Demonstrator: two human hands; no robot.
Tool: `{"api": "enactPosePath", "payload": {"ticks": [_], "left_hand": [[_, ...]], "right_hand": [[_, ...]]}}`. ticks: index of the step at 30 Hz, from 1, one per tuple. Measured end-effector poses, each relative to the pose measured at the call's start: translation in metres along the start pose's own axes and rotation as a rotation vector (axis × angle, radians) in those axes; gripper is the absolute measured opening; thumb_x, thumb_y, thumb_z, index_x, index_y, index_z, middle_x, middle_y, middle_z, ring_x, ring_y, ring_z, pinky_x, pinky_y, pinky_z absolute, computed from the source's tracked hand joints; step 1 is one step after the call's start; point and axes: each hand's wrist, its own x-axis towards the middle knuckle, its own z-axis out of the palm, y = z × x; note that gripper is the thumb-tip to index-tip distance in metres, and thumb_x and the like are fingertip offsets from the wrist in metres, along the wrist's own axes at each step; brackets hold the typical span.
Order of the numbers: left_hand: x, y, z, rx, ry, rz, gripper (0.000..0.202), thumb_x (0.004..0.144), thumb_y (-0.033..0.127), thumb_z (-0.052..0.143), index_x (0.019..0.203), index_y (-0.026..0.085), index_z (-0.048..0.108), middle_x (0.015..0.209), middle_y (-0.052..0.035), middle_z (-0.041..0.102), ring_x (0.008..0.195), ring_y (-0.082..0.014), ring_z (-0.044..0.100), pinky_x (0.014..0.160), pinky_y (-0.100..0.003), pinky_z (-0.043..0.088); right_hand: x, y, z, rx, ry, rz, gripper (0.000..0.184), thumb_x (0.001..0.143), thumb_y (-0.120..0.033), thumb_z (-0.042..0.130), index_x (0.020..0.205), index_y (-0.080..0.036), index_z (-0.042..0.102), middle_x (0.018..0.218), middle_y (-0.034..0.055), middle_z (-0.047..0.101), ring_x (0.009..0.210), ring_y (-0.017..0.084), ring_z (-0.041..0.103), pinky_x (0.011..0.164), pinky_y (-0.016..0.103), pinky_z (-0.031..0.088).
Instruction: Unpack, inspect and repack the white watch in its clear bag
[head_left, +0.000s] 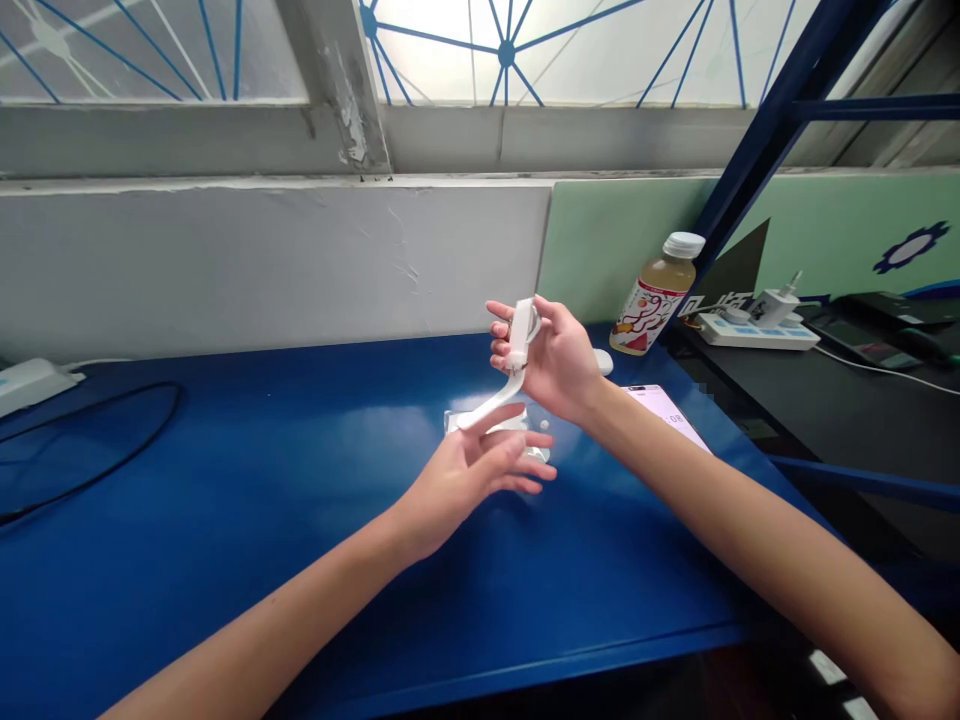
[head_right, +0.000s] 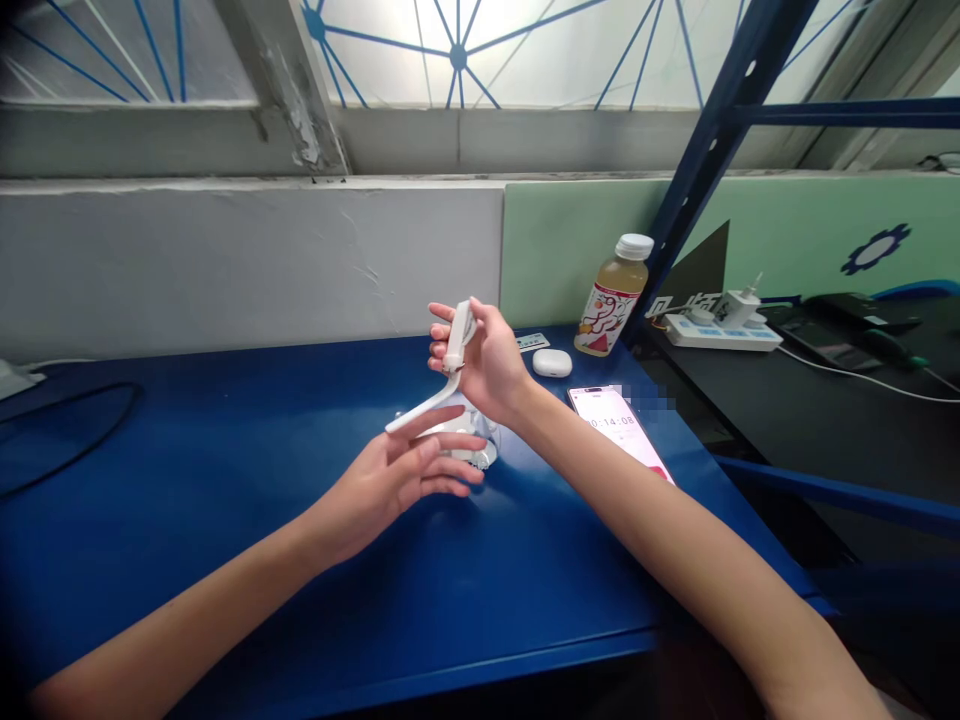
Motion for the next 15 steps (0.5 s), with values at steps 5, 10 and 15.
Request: {"api": "enactPosePath", "payload": {"ticks": [5,10,15], "left_hand": [[0.005,0.005,-0.007,-0.055,0.114,0.06,0.035,0.096,0.035,0.061,0.119,0.01,0.06,0.123,-0.0178,0.065,0.106,-0.0284,0.067,0.093,-0.042,0.051],[0.005,0.004,-0.009,0.004,0.096,0.078,0.023,0.091,0.035,0.067,0.097,0.013,0.065,0.087,-0.0044,0.066,0.081,-0.0174,0.066,0.082,-0.034,0.053],[0.003,0.002,-0.008,0.067,-0.023,0.053,0.03,0.095,0.042,0.055,0.085,0.015,0.061,0.066,0.0006,0.056,0.068,-0.0176,0.063,0.076,-0.034,0.051]], "right_hand": [[-0.01,0.006,0.007,-0.382,-0.096,-0.102,0.023,0.08,-0.04,0.073,0.083,-0.018,0.066,0.068,-0.0015,0.062,0.067,0.013,0.064,0.065,0.026,0.054],[-0.019,0.013,0.01,-0.79,-0.116,-0.296,0.03,0.067,-0.041,0.084,0.069,-0.019,0.063,0.062,-0.0041,0.059,0.057,0.011,0.055,0.052,0.024,0.044],[-0.017,0.018,0.007,-0.782,-0.169,-0.236,0.025,0.076,-0.043,0.077,0.083,-0.019,0.072,0.078,0.0004,0.069,0.07,0.014,0.064,0.062,0.026,0.05]]}}
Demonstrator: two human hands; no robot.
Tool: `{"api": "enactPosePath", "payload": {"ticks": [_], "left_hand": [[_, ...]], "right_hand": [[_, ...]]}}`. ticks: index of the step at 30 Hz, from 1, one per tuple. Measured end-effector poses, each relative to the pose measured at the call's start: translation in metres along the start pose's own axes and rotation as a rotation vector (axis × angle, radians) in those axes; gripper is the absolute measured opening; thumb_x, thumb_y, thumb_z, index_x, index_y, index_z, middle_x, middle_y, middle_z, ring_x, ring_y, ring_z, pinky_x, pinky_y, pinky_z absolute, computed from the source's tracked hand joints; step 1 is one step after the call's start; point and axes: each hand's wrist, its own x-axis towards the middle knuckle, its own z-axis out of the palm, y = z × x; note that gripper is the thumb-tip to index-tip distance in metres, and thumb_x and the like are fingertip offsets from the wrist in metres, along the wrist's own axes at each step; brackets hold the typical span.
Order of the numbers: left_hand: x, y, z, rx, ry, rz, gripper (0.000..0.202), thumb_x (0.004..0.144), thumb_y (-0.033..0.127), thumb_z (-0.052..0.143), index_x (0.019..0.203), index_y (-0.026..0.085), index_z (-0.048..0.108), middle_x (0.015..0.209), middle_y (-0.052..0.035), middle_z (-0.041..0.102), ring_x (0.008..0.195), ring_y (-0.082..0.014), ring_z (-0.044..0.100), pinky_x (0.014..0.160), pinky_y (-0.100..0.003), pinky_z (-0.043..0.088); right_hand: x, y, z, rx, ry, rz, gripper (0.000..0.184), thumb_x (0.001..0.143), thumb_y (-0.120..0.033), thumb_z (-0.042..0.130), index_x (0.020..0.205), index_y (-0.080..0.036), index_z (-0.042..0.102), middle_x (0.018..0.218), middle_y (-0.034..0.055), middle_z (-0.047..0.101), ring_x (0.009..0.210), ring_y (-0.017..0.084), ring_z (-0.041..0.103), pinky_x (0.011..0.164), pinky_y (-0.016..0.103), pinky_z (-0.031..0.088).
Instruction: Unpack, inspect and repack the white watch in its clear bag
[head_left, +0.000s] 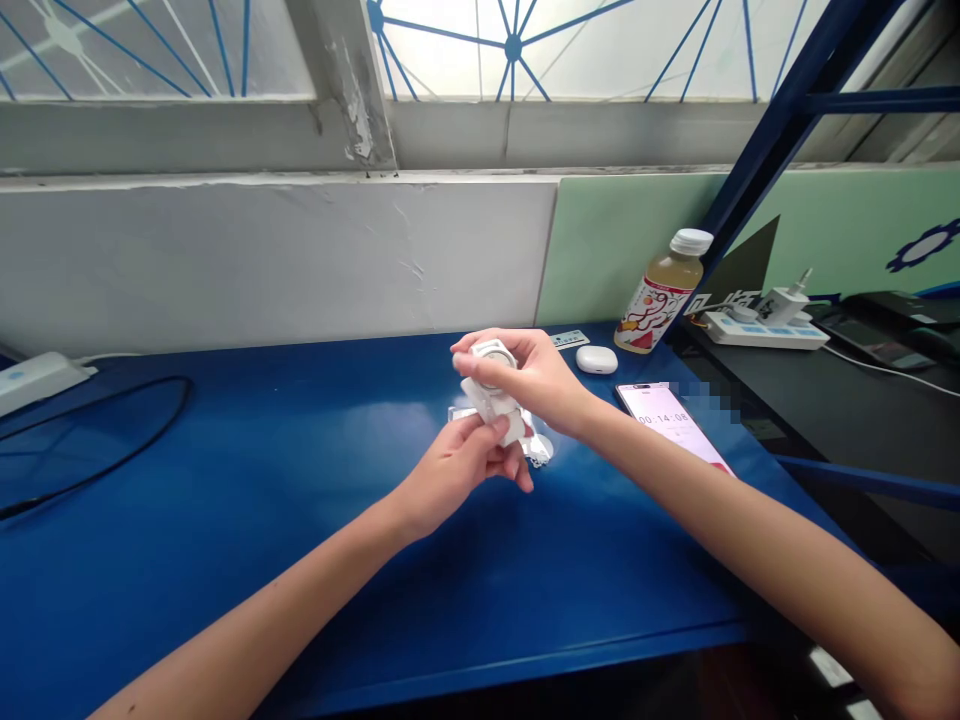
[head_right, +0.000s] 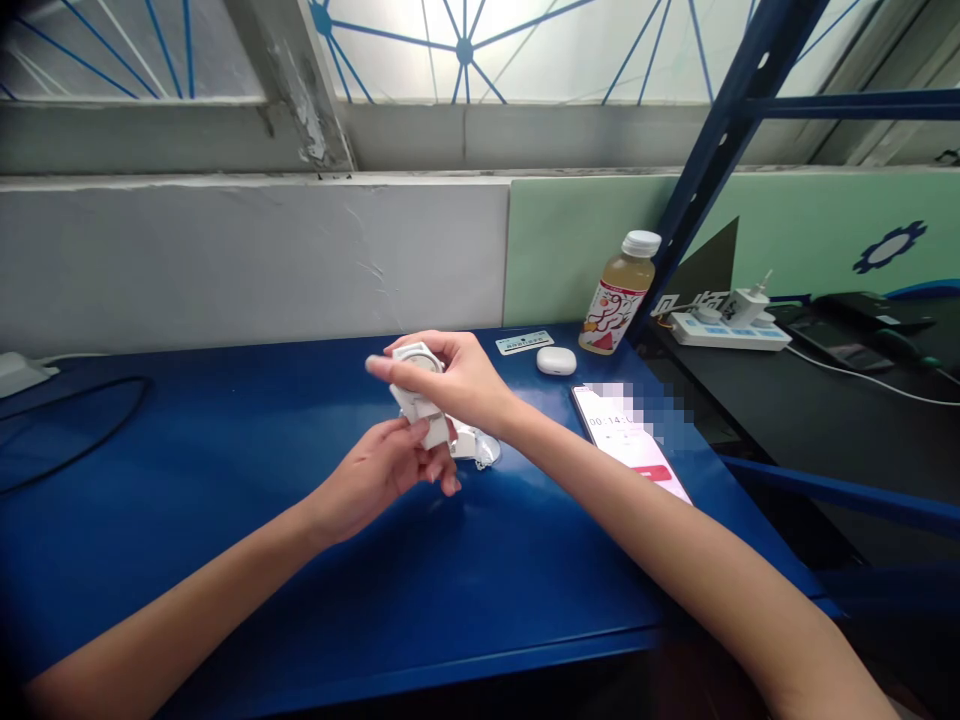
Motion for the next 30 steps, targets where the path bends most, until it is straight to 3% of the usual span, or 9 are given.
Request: {"api": "enactPosePath", "payload": {"ticks": [4,7,11,16,20,26,30], "left_hand": [[-0.002,-0.002,-0.002,-0.003,-0.082,-0.01,0.034,0.096,0.041,0.042,0.082,0.015,0.059,0.063,-0.0015,0.057,0.071,-0.0216,0.065,0.078,-0.038,0.05],[-0.001,-0.002,-0.003,-0.013,-0.063,-0.008,0.032,0.094,0.04,0.044,0.076,0.016,0.057,0.06,-0.0008,0.056,0.069,-0.0213,0.065,0.076,-0.037,0.051],[0.0,-0.001,0.0,0.084,-0.031,-0.011,0.029,0.092,0.038,0.056,0.072,0.016,0.056,0.06,0.0001,0.057,0.067,-0.0191,0.065,0.073,-0.033,0.052],[0.002,-0.001,0.005,0.148,0.087,-0.006,0.031,0.094,0.042,0.059,0.101,0.012,0.065,0.089,-0.0082,0.07,0.077,-0.019,0.069,0.077,-0.034,0.056],[0.0,0.001,0.006,0.096,0.04,-0.034,0.037,0.095,0.044,0.058,0.101,0.008,0.066,0.092,-0.0133,0.073,0.082,-0.0224,0.072,0.08,-0.035,0.056],[0.0,0.001,0.006,0.031,0.04,-0.106,0.04,0.094,0.046,0.06,0.104,0.008,0.065,0.095,-0.016,0.075,0.084,-0.025,0.074,0.081,-0.037,0.057],[0.001,-0.002,0.006,0.001,0.074,-0.097,0.044,0.092,0.05,0.061,0.104,0.008,0.064,0.096,-0.0172,0.075,0.086,-0.0269,0.074,0.084,-0.04,0.056]], "right_hand": [[0.001,0.004,0.0,0.347,-0.228,0.122,0.025,0.087,-0.044,0.066,0.089,-0.019,0.074,0.094,0.0059,0.076,0.095,0.019,0.07,0.091,0.036,0.053],[0.0,0.003,0.0,0.484,-0.315,0.196,0.023,0.084,-0.038,0.072,0.1,-0.021,0.072,0.094,0.0046,0.077,0.095,0.02,0.072,0.093,0.037,0.054],[-0.001,0.002,0.0,0.483,-0.274,0.193,0.017,0.086,-0.033,0.071,0.098,-0.021,0.072,0.091,0.0033,0.077,0.09,0.017,0.074,0.086,0.031,0.058],[0.001,0.005,0.0,0.407,-0.153,0.176,0.015,0.089,-0.032,0.068,0.095,-0.02,0.072,0.087,0.0031,0.076,0.081,0.015,0.074,0.072,0.025,0.06],[0.004,0.004,-0.001,0.458,-0.155,0.196,0.022,0.093,-0.036,0.061,0.097,-0.017,0.072,0.092,0.0068,0.077,0.088,0.018,0.073,0.084,0.031,0.058],[0.007,-0.007,-0.007,0.682,-0.29,0.309,0.044,0.103,-0.036,0.033,0.101,-0.013,0.071,0.103,0.0104,0.076,0.098,0.02,0.071,0.096,0.036,0.052],[0.006,-0.004,-0.01,0.681,-0.285,0.303,0.038,0.101,-0.033,0.038,0.102,-0.015,0.072,0.105,0.0079,0.076,0.1,0.019,0.071,0.097,0.034,0.052]]}}
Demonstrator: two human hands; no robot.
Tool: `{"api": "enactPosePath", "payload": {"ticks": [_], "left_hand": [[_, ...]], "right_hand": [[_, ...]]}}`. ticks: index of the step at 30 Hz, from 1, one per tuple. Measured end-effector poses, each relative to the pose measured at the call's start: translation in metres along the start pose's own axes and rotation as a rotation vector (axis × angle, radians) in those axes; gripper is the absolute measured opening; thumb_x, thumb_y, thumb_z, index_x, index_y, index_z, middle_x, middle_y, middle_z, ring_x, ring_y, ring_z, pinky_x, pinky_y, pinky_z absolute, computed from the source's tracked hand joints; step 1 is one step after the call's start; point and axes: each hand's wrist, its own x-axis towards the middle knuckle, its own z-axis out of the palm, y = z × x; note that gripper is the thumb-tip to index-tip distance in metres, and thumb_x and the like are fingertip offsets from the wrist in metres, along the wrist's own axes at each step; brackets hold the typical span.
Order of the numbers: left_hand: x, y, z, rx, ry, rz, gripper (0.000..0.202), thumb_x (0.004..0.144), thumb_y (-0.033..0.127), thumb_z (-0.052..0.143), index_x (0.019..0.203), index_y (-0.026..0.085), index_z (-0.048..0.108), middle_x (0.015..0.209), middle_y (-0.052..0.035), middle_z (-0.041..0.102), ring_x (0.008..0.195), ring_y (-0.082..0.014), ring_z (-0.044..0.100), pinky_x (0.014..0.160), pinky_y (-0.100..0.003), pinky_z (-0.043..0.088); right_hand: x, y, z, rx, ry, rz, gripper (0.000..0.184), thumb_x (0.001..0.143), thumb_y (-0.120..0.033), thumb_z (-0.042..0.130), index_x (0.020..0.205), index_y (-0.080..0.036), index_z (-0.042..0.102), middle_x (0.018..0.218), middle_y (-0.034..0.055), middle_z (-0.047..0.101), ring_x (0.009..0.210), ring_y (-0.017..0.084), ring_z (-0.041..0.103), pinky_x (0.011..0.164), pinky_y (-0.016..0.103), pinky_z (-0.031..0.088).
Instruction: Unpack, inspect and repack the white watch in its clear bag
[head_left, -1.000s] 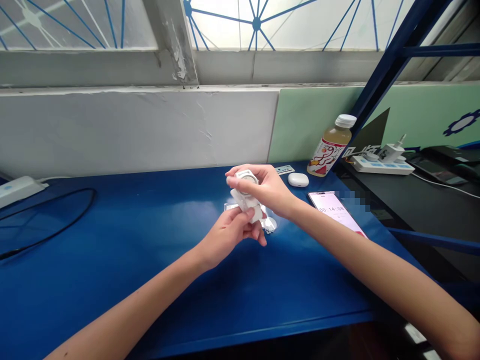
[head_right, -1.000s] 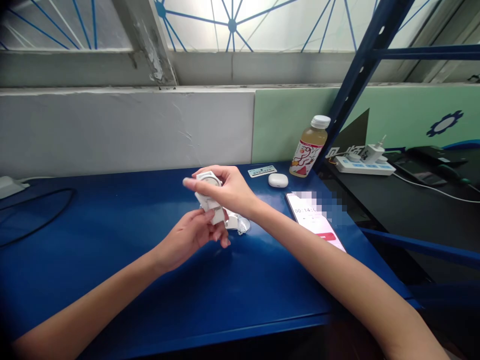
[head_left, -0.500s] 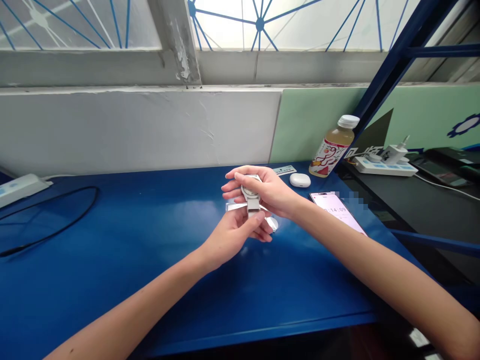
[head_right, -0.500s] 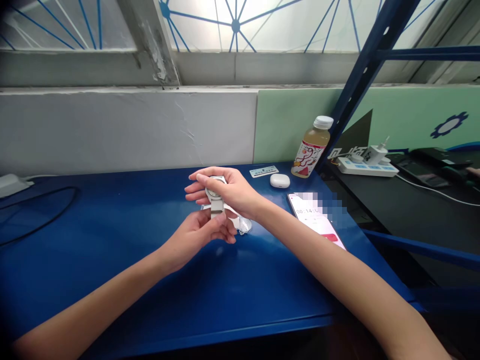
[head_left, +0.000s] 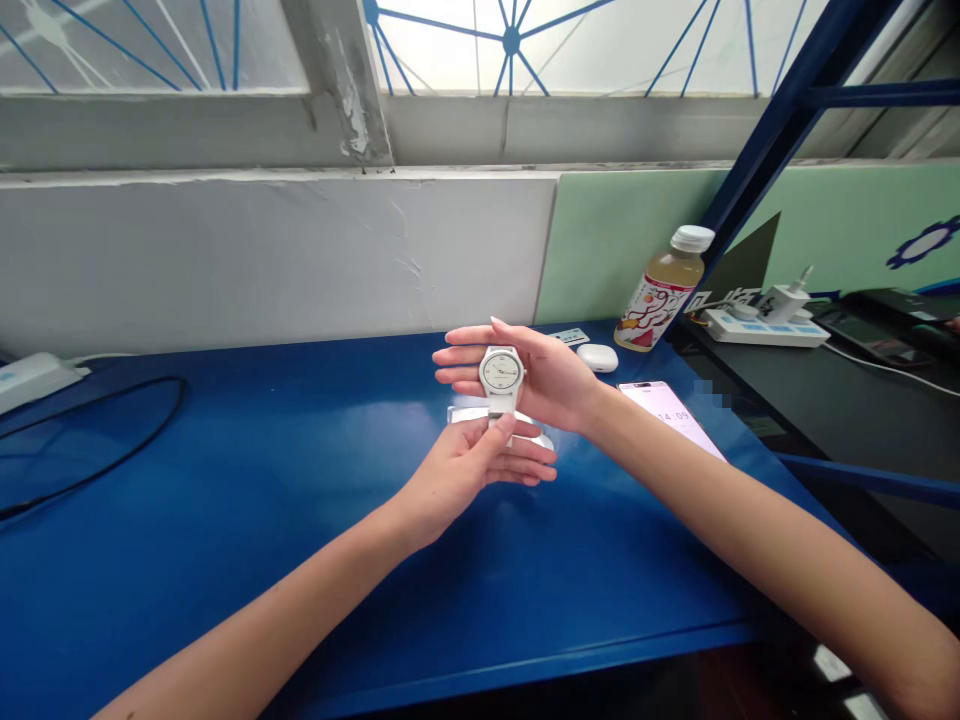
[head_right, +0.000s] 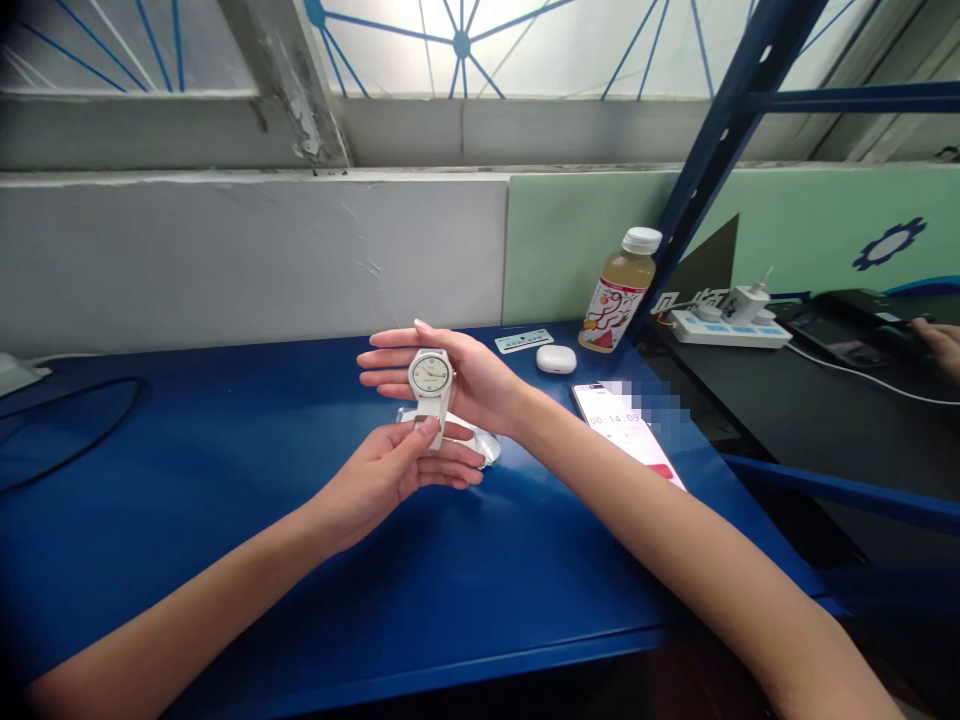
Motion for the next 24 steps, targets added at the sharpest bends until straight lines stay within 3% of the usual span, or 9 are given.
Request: {"api": "enactPosePath", "payload": {"ticks": [5,13,18,21,24], "left_hand": [[0.001,0.0,-0.001,-0.006,0.001,-0.006,0.041,0.089,0.049,0.065,0.1,0.009,0.065,0.1,-0.0175,0.075,0.091,-0.0286,0.074,0.085,-0.041,0.056],[0.001,0.001,-0.005,-0.076,-0.054,-0.044,0.034,0.094,0.039,0.062,0.104,0.007,0.065,0.106,-0.0198,0.074,0.098,-0.0292,0.073,0.089,-0.041,0.054],[0.002,-0.001,-0.003,-0.053,0.011,-0.051,0.038,0.094,0.043,0.061,0.106,0.007,0.063,0.103,-0.0201,0.074,0.099,-0.0305,0.072,0.09,-0.043,0.054],[0.003,-0.001,-0.004,0.063,0.096,0.043,0.04,0.094,0.047,0.059,0.107,0.01,0.063,0.099,-0.0166,0.075,0.095,-0.0295,0.073,0.09,-0.043,0.054],[0.001,0.001,-0.011,0.372,0.259,0.249,0.036,0.094,0.047,0.058,0.11,0.016,0.064,0.102,-0.0111,0.074,0.097,-0.0274,0.071,0.088,-0.038,0.052]], "right_hand": [[-0.001,0.002,-0.002,-0.041,-0.002,0.016,0.034,0.099,-0.038,0.043,0.103,-0.02,0.072,0.113,0.0064,0.075,0.103,0.02,0.07,0.098,0.037,0.052],[0.0,0.002,-0.001,-0.048,0.005,0.029,0.035,0.1,-0.035,0.04,0.105,-0.018,0.071,0.108,0.0075,0.076,0.1,0.02,0.071,0.095,0.035,0.053],[0.001,0.004,-0.002,-0.085,0.027,0.01,0.033,0.099,-0.034,0.042,0.104,-0.018,0.071,0.109,0.0085,0.076,0.1,0.02,0.071,0.097,0.037,0.052],[0.001,0.001,-0.001,-0.161,0.041,-0.049,0.029,0.097,-0.034,0.047,0.102,-0.019,0.071,0.108,0.0084,0.076,0.1,0.021,0.071,0.096,0.04,0.052],[-0.006,-0.006,0.001,-0.467,0.095,-0.186,0.025,0.095,-0.036,0.053,0.101,-0.02,0.071,0.105,0.0072,0.076,0.1,0.022,0.07,0.091,0.038,0.054]]}}
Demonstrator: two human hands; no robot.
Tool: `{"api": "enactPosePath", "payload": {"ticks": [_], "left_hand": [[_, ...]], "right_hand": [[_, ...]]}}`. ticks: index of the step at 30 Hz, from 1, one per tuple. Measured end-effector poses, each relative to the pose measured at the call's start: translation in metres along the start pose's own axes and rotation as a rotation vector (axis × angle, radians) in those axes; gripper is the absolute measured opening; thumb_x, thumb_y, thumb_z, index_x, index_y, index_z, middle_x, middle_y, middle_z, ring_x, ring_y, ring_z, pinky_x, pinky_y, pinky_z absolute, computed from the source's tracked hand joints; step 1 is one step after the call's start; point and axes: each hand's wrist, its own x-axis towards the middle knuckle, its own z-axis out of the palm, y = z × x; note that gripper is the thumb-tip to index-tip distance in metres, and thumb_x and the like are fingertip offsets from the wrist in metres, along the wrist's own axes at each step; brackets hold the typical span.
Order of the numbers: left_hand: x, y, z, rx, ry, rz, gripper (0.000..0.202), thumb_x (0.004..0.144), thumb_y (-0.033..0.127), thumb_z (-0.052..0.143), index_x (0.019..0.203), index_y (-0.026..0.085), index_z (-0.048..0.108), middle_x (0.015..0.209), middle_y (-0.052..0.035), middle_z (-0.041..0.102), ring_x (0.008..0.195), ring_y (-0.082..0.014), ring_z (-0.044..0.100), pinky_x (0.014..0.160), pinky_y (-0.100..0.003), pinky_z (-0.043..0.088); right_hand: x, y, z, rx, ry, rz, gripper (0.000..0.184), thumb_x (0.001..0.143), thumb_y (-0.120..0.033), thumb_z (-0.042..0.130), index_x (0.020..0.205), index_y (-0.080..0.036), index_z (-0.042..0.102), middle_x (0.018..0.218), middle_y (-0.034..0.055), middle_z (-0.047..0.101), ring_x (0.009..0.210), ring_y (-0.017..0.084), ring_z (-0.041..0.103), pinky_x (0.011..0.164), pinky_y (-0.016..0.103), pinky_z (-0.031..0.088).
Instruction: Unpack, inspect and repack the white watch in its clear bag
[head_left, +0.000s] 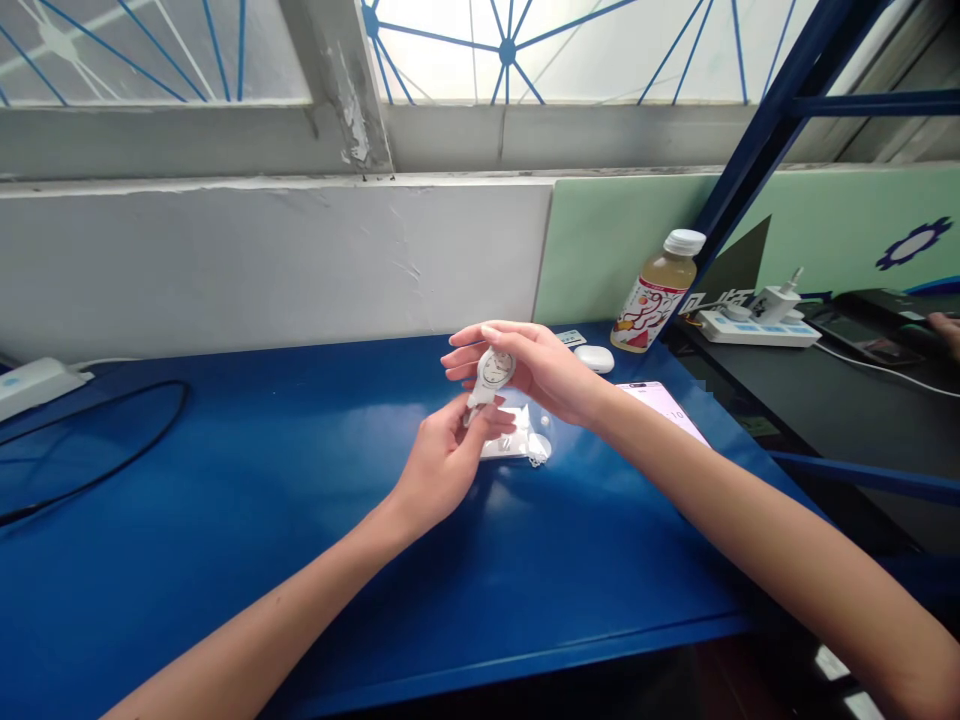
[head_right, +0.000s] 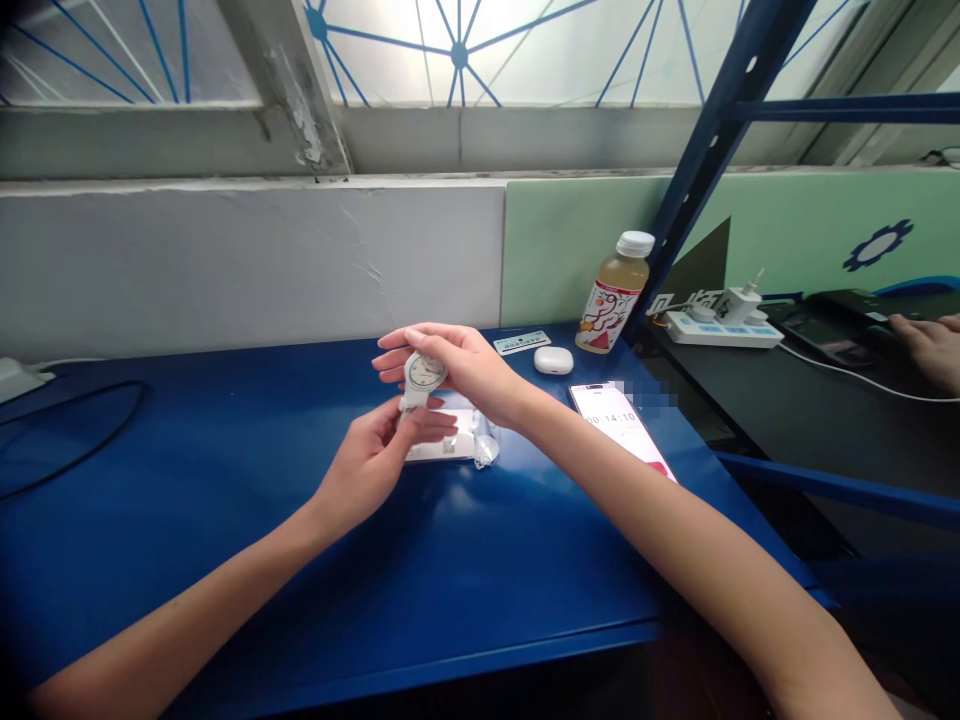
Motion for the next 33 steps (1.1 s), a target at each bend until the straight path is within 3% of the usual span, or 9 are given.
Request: {"api": "enactPosePath", "payload": {"ticks": [4,6,9,15,18,21,24,28,33], "left_hand": [[0.001,-0.005,-0.013,0.471,0.149,0.253,0.027,0.096,0.038,0.056,0.115,0.022,0.067,0.102,-0.0063,0.073,0.091,-0.025,0.068,0.083,-0.033,0.05],[0.001,-0.01,-0.015,0.569,0.141,0.373,0.027,0.097,0.032,0.053,0.12,0.024,0.065,0.115,-0.0065,0.071,0.103,-0.0266,0.066,0.091,-0.035,0.048],[0.001,-0.018,-0.012,0.7,0.06,0.461,0.033,0.098,0.025,0.046,0.127,0.023,0.061,0.127,-0.0085,0.066,0.118,-0.0273,0.06,0.101,-0.04,0.045],[0.0,-0.023,-0.007,0.817,-0.003,0.565,0.037,0.099,0.021,0.043,0.132,0.02,0.058,0.126,-0.0126,0.066,0.117,-0.028,0.061,0.1,-0.043,0.047],[0.002,-0.021,-0.008,0.821,-0.036,0.565,0.04,0.098,0.023,0.047,0.137,0.022,0.054,0.131,-0.0115,0.064,0.121,-0.0274,0.059,0.102,-0.044,0.046],[0.006,-0.02,-0.012,0.858,-0.054,0.488,0.056,0.093,0.034,0.059,0.146,0.022,0.043,0.14,-0.0136,0.057,0.129,-0.0304,0.053,0.105,-0.048,0.043],[0.01,-0.021,-0.017,0.91,-0.147,0.403,0.067,0.088,0.045,0.064,0.146,0.02,0.041,0.145,-0.0157,0.051,0.136,-0.0333,0.044,0.111,-0.053,0.035],[0.013,-0.025,-0.023,0.927,-0.258,0.358,0.055,0.09,0.046,0.062,0.139,0.022,0.05,0.143,-0.0132,0.054,0.136,-0.0325,0.044,0.115,-0.053,0.026],[0.011,-0.027,-0.024,0.925,-0.268,0.325,0.045,0.095,0.04,0.055,0.137,0.023,0.05,0.138,-0.0135,0.054,0.127,-0.0318,0.05,0.105,-0.049,0.041]], "right_hand": [[-0.027,-0.007,-0.009,-0.591,0.063,-0.221,0.024,0.096,-0.035,0.054,0.106,-0.022,0.072,0.108,0.0057,0.074,0.103,0.022,0.068,0.088,0.036,0.053],[-0.045,-0.004,-0.014,-0.77,0.072,-0.275,0.024,0.095,-0.033,0.057,0.112,-0.024,0.071,0.115,0.0063,0.073,0.106,0.024,0.066,0.087,0.038,0.054],[-0.067,0.005,-0.022,-0.894,0.06,-0.297,0.029,0.093,-0.032,0.06,0.119,-0.025,0.069,0.12,0.0066,0.071,0.11,0.026,0.066,0.089,0.039,0.054],[-0.083,0.016,-0.03,-0.939,-0.063,-0.322,0.045,0.088,-0.033,0.068,0.132,-0.028,0.062,0.129,0.0065,0.067,0.115,0.026,0.065,0.094,0.037,0.054],[-0.084,0.013,-0.034,-0.896,-0.025,-0.326,0.035,0.091,-0.029,0.064,0.126,-0.031,0.067,0.127,0.0055,0.068,0.11,0.025,0.067,0.089,0.038,0.056],[-0.083,0.01,-0.045,-0.91,0.053,-0.315,0.03,0.09,-0.028,0.065,0.118,-0.03,0.072,0.122,0.007,0.071,0.105,0.026,0.069,0.085,0.04,0.058],[-0.081,0.01,-0.059,-0.963,0.074,-0.309,0.027,0.088,-0.028,0.066,0.114,-0.028,0.074,0.116,0.0078,0.073,0.101,0.026,0.07,0.084,0.041,0.058],[-0.079,0.011,-0.075,-1.038,0.01,-0.246,0.024,0.085,-0.03,0.069,0.108,-0.026,0.077,0.106,0.0073,0.076,0.091,0.024,0.072,0.078,0.038,0.059],[-0.08,0.006,-0.082,-1.143,-0.076,-0.133,0.02,0.083,-0.028,0.069,0.1,-0.023,0.078,0.1,0.0068,0.078,0.086,0.023,0.073,0.071,0.033,0.058]]}}
